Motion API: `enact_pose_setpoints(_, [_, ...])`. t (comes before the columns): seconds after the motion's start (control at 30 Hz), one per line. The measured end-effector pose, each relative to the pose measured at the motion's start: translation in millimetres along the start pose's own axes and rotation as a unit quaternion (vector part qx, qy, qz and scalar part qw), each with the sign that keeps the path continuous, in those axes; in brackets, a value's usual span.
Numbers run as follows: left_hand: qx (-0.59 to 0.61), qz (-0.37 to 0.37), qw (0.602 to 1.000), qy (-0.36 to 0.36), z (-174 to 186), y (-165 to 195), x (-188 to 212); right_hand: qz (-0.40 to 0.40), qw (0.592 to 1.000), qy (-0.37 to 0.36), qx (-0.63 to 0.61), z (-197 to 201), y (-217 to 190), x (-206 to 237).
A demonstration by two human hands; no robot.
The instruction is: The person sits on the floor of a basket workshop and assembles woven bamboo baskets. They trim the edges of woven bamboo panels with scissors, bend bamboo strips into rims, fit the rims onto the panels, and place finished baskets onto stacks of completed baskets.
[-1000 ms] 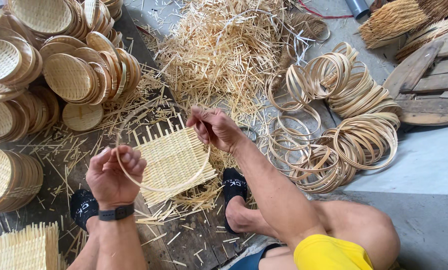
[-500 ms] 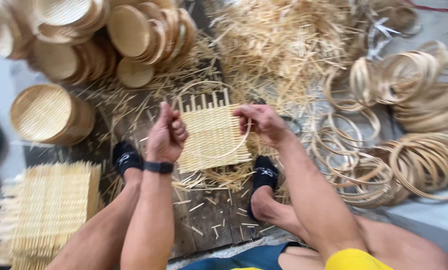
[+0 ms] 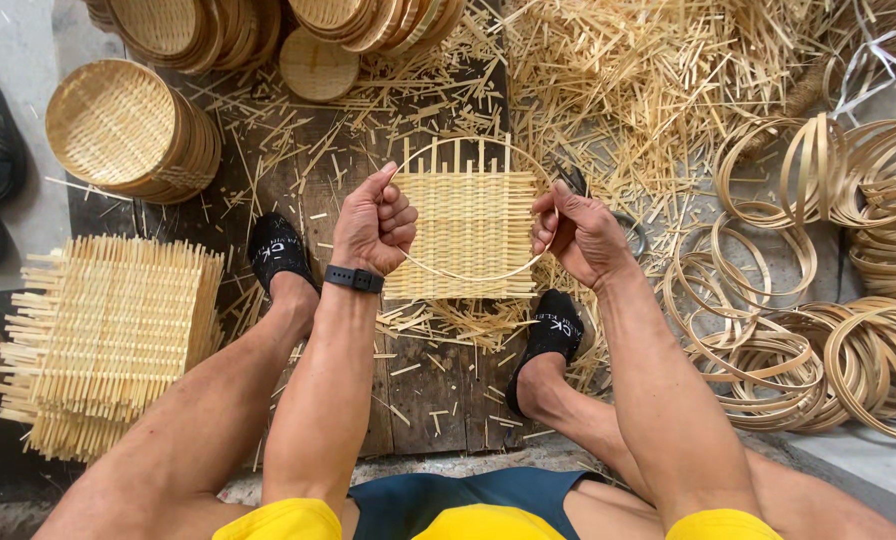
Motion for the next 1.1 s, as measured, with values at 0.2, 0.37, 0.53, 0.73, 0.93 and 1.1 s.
enact_pose_setpoints(0.2, [-0.04, -0.038, 0.985, 0.163, 33, -10, 7, 0.074, 0.957, 0.163, 0.227, 21, -13, -5])
enact_pose_setpoints(0.37, [-0.386, -0.169, 0.853, 0.307, 69, 5, 10, 0.121, 0.851, 0.262, 0.44, 56, -1, -17])
enact_pose_setpoints(0.53, [-0.631, -0.104, 0.677, 0.365, 92, 2, 2, 0.114, 0.744, 0.31, 0.581, 86, 27, -33])
enact_pose_setpoints(0.73, [-0.626, -0.099, 0.673, 0.381, 106, -3, 0, 0.136, 0.72, 0.308, 0.607, 105, 33, -29])
enact_pose_setpoints(0.93, [-0.674, -0.1, 0.672, 0.29, 104, -17, 1, 0.21, 0.77, 0.264, 0.541, 90, 29, -6])
enact_pose_setpoints(1.1, [-0.514, -0.043, 0.802, 0.3, 116, -40, 10, 0.112, 0.752, 0.331, 0.56, 99, 33, 8])
Point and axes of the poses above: each hand's wrist, its own x-axis away from the middle knuckle, its own z-axis out of the back of the hand, y = z × x, the point moved 10 cm from there along -x, towards the middle knuckle, and after that the axes turned 15 degrees about -x, right-handed, at the moved point
